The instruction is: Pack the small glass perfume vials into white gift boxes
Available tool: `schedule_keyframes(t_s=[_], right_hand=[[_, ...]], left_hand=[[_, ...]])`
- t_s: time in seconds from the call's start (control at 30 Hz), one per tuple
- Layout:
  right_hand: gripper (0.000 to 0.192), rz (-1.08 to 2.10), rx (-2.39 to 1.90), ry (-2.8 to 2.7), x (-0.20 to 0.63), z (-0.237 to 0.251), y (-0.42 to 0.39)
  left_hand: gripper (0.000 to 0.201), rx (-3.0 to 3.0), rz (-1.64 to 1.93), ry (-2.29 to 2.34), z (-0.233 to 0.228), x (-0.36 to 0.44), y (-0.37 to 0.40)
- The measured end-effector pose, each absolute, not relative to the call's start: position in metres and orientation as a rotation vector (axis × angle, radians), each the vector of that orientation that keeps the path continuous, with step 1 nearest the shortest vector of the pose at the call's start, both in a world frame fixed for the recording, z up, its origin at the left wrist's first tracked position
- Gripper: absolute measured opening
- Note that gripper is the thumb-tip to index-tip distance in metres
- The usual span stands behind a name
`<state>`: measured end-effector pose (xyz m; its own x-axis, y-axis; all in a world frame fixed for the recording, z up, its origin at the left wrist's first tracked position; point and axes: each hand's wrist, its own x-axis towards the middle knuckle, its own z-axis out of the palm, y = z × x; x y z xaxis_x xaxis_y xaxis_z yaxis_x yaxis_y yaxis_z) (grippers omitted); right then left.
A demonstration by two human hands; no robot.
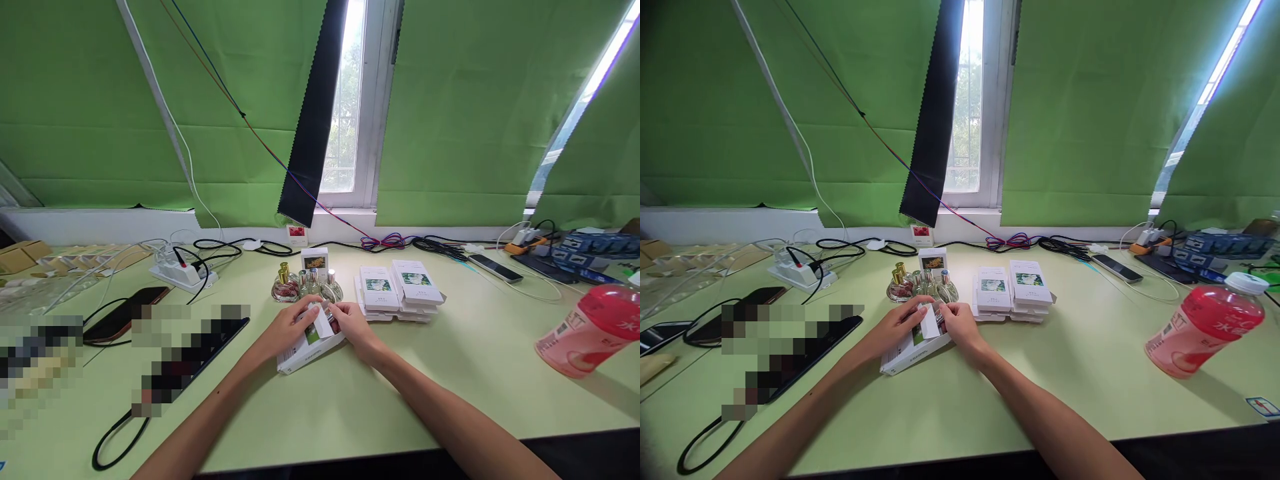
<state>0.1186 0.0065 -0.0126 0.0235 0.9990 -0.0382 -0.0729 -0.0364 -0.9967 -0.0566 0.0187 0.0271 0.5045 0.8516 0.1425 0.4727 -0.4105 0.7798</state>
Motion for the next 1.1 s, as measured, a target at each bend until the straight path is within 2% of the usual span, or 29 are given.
schedule_keyframes(t_s=[0.47,1.1], right_hand=[[0.044,1.213,-1.219,-1.236,0.121,-0.012,0.007],[0.038,1.138,-1.236,-1.375,0.124,-0.013,0.006]], left_hand=[[0.047,2.094,0.736,1.119,0.024,-0.054,0.015],[0.042,2.191,0.833,1.206,0.024,-0.046,0.005]])
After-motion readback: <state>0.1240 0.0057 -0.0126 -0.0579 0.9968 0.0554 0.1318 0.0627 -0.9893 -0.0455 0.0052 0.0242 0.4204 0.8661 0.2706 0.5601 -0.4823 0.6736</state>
